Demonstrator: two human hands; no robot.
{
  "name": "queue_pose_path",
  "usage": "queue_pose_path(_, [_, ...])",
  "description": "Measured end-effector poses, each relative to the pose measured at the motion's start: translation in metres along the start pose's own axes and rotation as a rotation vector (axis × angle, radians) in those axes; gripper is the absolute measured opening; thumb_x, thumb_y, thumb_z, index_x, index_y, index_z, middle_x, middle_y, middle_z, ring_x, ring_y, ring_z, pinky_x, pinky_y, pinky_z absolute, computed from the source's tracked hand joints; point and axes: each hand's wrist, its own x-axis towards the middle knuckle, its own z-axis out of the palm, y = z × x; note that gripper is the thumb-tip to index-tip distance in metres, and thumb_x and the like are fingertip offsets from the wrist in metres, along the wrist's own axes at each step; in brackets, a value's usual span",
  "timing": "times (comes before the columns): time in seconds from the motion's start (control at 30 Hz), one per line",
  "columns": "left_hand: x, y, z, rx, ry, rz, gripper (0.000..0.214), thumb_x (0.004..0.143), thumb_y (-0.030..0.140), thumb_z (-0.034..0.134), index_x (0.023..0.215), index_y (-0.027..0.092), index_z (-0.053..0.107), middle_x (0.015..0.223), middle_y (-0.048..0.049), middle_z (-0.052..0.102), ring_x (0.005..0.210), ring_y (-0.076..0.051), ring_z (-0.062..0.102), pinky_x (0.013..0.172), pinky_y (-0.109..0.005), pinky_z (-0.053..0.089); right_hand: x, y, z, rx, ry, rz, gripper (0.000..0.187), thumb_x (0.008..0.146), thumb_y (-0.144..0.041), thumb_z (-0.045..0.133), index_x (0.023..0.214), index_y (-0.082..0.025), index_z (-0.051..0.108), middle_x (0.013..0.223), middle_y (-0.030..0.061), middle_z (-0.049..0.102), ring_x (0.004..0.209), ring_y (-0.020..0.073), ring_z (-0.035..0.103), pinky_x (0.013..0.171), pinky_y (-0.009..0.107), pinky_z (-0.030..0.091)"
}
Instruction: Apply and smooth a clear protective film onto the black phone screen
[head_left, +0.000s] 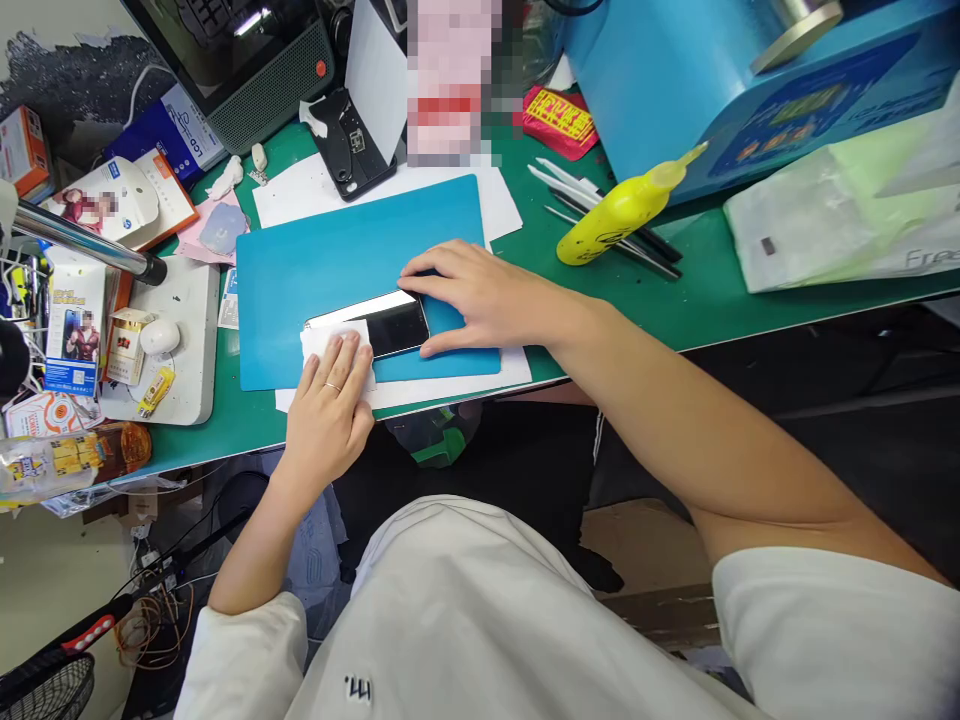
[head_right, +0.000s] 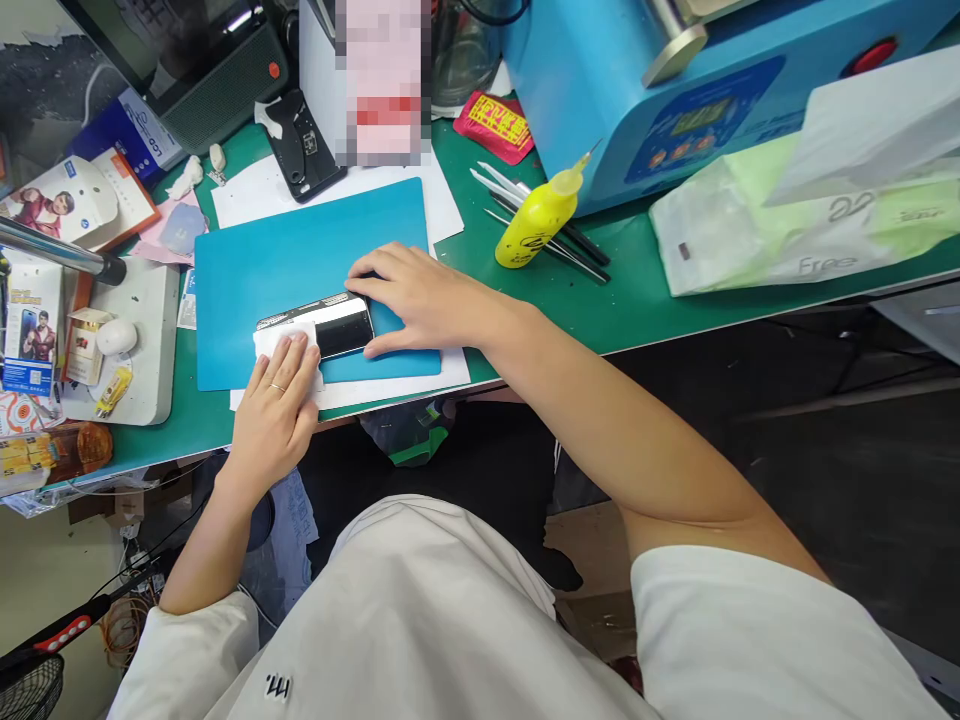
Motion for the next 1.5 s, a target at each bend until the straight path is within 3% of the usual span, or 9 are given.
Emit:
queue_pose_path(0.27, [0.022, 0.014, 0.011, -0.015, 0.03, 0.096, 0.075, 0.105, 0.013, 0.044, 0.179, 0.018, 0.03, 0.184, -0.0151, 0.039, 0.174, -0.03, 0.029, 0.141, -0.052, 0.031, 0.0, -0.002, 0.001, -0.009, 0.007, 0.003, 0.097, 0.096, -0.09, 0.057, 0.16, -0.017, 0.062, 0.155, 0.0262, 0.063, 0.14, 0.0496, 0.055, 0.113, 0.07, 0.045])
queue_pose_path(0.6, [0.053, 0.034, 0.011, -0.022, -0.033, 0.176, 0.068, 0.105, 0.012, 0.043, 0.173, 0.011, 0.042, 0.181, -0.0185, 0.042, 0.174, -0.031, 0.032, 0.14, -0.053, 0.032, -0.001, 0.001, 0.001, -0.014, 0.001, -0.029, 0.094, 0.094, -0.084, 0.066, 0.159, -0.016, 0.062, 0.154, 0.027, 0.064, 0.138, 0.0504, 0.056, 0.112, 0.071, 0.045])
queue_pose_path(0.87, [0.047, 0.032, 0.016, 0.012, 0.038, 0.068, 0.067, 0.104, 0.01, 0.042, 0.171, 0.011, 0.044, 0.182, -0.0158, 0.043, 0.173, -0.03, 0.034, 0.14, -0.05, 0.033, 0.0, 0.001, 0.002, -0.013, 0.006, -0.015, 0.093, 0.095, -0.085, 0.064, 0.16, -0.018, 0.062, 0.156, 0.0248, 0.063, 0.139, 0.0491, 0.055, 0.113, 0.069, 0.045])
queue_pose_path(1.03, [0.039, 0.033, 0.016, -0.025, 0.022, 0.074, 0.067, 0.104, 0.009, 0.043, 0.171, 0.014, 0.044, 0.182, -0.0177, 0.042, 0.174, -0.032, 0.031, 0.139, -0.053, 0.034, 0.001, 0.001, 0.001, -0.017, 0.005, -0.012, 0.093, 0.096, -0.084, 0.064, 0.16, -0.017, 0.061, 0.154, 0.0259, 0.063, 0.139, 0.0494, 0.054, 0.113, 0.069, 0.045])
queue_pose_path(1.3, [0.06, 0.041, 0.016, -0.012, 0.009, 0.047, 0.066, 0.105, 0.013, 0.044, 0.17, 0.011, 0.045, 0.182, -0.0202, 0.041, 0.174, -0.033, 0.032, 0.139, -0.057, 0.033, 0.0, 0.0, 0.001, -0.005, 0.011, -0.022, 0.093, 0.094, -0.082, 0.067, 0.16, -0.017, 0.062, 0.154, 0.0258, 0.063, 0.138, 0.0502, 0.054, 0.113, 0.07, 0.044])
queue_pose_path(1.5, [0.057, 0.04, 0.018, -0.072, 0.053, -0.022, 0.075, 0.105, 0.015, 0.043, 0.179, 0.023, 0.031, 0.183, -0.0151, 0.04, 0.173, -0.034, 0.033, 0.14, -0.057, 0.032, 0.002, -0.001, 0.0, -0.007, 0.001, 0.003, 0.092, 0.095, -0.087, 0.061, 0.158, -0.02, 0.063, 0.156, 0.0238, 0.063, 0.139, 0.0485, 0.055, 0.113, 0.068, 0.045])
